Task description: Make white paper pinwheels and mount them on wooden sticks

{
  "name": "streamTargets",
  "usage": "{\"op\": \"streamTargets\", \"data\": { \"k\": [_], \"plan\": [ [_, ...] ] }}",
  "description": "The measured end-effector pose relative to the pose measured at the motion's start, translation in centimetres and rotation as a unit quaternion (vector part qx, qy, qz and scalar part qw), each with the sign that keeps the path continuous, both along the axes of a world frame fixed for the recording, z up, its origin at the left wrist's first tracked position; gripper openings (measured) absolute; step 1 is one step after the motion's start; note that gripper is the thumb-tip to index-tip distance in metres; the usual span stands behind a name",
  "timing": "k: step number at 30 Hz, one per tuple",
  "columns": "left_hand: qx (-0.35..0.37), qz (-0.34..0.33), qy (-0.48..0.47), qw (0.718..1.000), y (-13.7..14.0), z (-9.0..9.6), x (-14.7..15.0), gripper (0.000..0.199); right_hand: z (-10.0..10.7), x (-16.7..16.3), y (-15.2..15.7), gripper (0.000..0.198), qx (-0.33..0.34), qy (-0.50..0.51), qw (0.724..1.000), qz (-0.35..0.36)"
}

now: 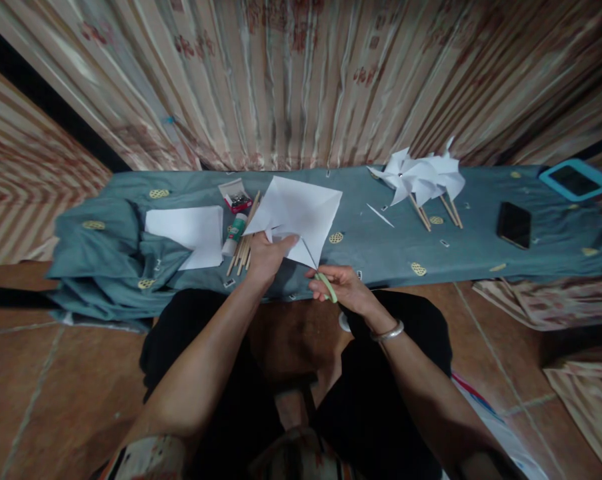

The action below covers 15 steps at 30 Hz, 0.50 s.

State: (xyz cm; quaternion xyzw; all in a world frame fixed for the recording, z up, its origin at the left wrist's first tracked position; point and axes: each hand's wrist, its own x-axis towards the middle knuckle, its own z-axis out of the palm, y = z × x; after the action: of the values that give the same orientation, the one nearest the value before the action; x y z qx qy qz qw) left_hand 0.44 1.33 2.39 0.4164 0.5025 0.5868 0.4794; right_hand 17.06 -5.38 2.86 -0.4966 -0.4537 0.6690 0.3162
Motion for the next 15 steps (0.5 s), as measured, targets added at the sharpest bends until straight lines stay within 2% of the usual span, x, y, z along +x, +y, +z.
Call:
{"op": "streamTargets", "data": {
  "k": [15],
  "plan": [
    [-0.003,-0.012,-0.002,1.000,-0.31,0.44,0.21,0.043,0.01,0.02,0.06,0.048,0.002,0.014,1.000,-0.008]
  ]
}}
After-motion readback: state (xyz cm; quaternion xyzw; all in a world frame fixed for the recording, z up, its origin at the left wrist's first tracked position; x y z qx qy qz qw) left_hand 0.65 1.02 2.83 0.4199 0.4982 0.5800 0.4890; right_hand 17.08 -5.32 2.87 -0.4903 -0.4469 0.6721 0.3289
